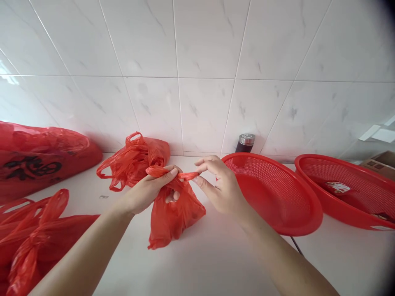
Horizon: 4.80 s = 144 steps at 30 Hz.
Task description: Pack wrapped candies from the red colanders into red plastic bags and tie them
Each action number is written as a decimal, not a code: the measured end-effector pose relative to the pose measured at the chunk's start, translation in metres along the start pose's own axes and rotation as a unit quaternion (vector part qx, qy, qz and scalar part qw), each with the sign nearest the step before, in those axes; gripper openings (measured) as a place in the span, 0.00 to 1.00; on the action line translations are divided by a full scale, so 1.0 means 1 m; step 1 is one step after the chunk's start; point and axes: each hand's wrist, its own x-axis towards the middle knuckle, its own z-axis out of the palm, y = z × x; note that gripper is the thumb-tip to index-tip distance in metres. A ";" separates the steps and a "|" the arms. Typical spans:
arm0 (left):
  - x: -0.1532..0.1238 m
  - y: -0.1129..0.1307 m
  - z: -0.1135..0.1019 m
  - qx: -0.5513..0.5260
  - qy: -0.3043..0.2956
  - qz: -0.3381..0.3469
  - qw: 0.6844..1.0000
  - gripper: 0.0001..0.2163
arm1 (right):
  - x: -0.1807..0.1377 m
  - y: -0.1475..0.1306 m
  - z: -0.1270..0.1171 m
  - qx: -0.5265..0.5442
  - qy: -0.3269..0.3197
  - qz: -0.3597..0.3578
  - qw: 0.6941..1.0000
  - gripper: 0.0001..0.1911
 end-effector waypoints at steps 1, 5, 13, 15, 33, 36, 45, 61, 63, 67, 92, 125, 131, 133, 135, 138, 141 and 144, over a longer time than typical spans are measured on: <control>0.001 -0.001 -0.001 -0.022 -0.007 0.005 1.000 0.16 | -0.003 -0.005 -0.003 0.014 -0.020 -0.006 1.000 0.03; 0.000 0.000 -0.004 0.004 -0.033 0.022 0.999 0.10 | -0.011 -0.017 -0.015 0.088 -0.229 0.008 0.970 0.04; -0.005 -0.005 0.020 0.298 0.019 0.049 0.953 0.10 | -0.011 0.009 0.012 0.198 -0.169 0.221 0.940 0.16; -0.003 -0.016 0.024 0.378 0.122 0.109 0.911 0.13 | -0.015 0.013 0.022 0.238 -0.166 0.231 0.929 0.17; -0.067 -0.149 -0.019 0.133 0.420 -0.013 0.897 0.19 | -0.085 0.057 0.045 0.342 -0.053 0.301 0.889 0.13; -0.071 -0.171 -0.012 0.126 0.417 -0.012 0.900 0.21 | -0.092 0.075 0.055 0.272 0.017 0.315 0.909 0.14; -0.007 -0.156 0.012 0.228 0.300 0.031 0.926 0.21 | -0.088 0.076 0.089 0.012 -0.092 0.293 0.952 0.15; 0.013 -0.171 0.010 0.384 0.258 -0.104 0.880 0.23 | -0.067 0.104 0.072 -0.041 -0.114 0.269 0.956 0.11; 0.016 -0.171 0.011 0.401 0.253 -0.121 0.872 0.22 | -0.066 0.100 0.081 -0.054 -0.114 0.277 0.953 0.15; 0.019 -0.174 0.011 0.430 0.248 -0.152 0.855 0.19 | -0.071 0.103 0.093 -0.074 -0.158 0.262 0.949 0.19; 0.024 -0.196 0.013 0.371 0.316 -0.115 0.866 0.15 | -0.082 0.130 0.108 -0.142 -0.142 0.238 0.950 0.07; -0.080 -0.153 0.023 -0.125 0.458 0.005 0.880 0.19 | -0.052 0.040 0.052 0.357 -0.020 0.318 0.878 0.10; -0.089 -0.152 0.022 -0.159 0.444 0.001 0.882 0.18 | -0.045 0.034 0.055 0.378 -0.017 0.294 0.877 0.10; -0.093 -0.149 0.023 -0.148 0.426 0.005 0.893 0.17 | -0.042 0.034 0.056 0.384 -0.014 0.287 0.877 0.11; -0.097 -0.144 0.024 -0.132 0.405 0.017 0.905 0.17 | -0.038 0.034 0.055 0.385 -0.008 0.277 0.880 0.11; -0.099 -0.141 0.020 -0.149 0.406 0.010 0.901 0.17 | -0.034 0.035 0.054 0.383 0.007 0.271 0.883 0.12; -0.102 -0.142 0.014 -0.197 0.441 -0.005 0.876 0.15 | -0.034 0.040 0.055 0.382 0.020 0.282 0.880 0.12; -0.106 -0.143 0.011 -0.209 0.460 -0.003 0.863 0.14 | -0.037 0.044 0.056 0.385 0.018 0.292 0.875 0.12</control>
